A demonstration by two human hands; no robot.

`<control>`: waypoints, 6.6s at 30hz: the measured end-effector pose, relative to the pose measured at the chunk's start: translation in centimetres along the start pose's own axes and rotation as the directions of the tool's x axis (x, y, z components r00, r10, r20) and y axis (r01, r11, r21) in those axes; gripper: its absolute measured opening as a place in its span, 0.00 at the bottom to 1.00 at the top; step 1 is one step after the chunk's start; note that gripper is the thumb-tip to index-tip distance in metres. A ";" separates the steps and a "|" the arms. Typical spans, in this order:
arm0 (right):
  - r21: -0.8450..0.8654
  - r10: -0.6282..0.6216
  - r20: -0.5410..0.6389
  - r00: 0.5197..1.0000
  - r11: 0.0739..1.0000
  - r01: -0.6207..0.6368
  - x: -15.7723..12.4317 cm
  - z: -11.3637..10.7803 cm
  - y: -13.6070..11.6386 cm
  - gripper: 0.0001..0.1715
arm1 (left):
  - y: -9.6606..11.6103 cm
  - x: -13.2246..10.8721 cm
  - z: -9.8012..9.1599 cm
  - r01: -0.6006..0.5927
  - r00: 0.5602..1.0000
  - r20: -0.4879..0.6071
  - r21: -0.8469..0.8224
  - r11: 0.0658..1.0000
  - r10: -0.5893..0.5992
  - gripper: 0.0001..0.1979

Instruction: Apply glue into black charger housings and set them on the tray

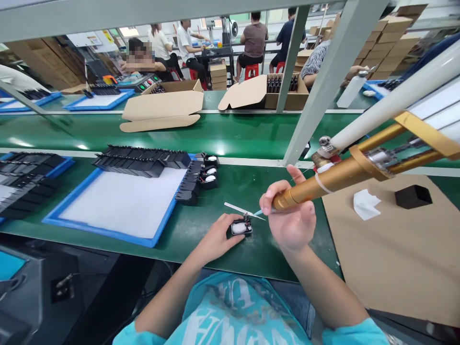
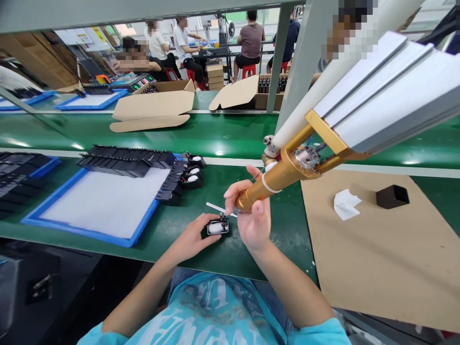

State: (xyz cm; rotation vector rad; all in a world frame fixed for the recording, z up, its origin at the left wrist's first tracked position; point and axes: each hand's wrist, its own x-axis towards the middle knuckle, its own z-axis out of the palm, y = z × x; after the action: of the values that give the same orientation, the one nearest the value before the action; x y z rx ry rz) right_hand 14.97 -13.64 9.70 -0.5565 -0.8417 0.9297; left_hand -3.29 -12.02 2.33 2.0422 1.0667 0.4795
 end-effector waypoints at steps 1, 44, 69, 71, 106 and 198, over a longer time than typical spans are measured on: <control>-0.003 0.000 -0.002 1.000 1.000 0.000 0.0 0.0 0.0 0.29 | -0.2 -0.1 -0.3 0.015 1.000 0.019 -0.016 1.000 -0.015 0.19; 0.051 -0.027 0.021 0.999 0.998 0.026 0.4 -0.5 0.3 0.22 | 0.5 -0.4 3.4 -0.164 0.957 -0.044 0.729 0.665 0.285 0.22; 0.030 0.010 -0.018 1.000 0.999 -0.009 0.3 -0.3 0.0 0.22 | 1.1 -0.1 3.4 -0.138 0.981 -0.056 0.461 0.877 0.184 0.17; 0.031 0.014 -0.029 0.999 0.999 -0.014 0.2 -0.3 -0.1 0.23 | 1.0 -0.2 3.1 -0.142 0.988 0.024 0.529 0.836 0.153 0.22; -0.063 -0.027 -0.170 0.985 0.998 0.017 1.4 -1.2 0.4 0.30 | -14.7 6.6 -20.0 0.493 0.766 -0.641 0.539 0.684 -0.047 0.32; 0.036 -0.025 0.039 0.999 0.999 0.024 -0.4 0.2 0.3 0.23 | 2.5 0.8 0.5 -0.027 0.936 -0.349 0.062 0.998 0.047 0.21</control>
State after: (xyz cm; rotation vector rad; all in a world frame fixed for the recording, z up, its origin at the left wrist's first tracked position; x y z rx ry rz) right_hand 14.59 -13.81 9.44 -0.4973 -0.8637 0.9338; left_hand -1.21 -12.47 3.92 2.0765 1.2626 0.8681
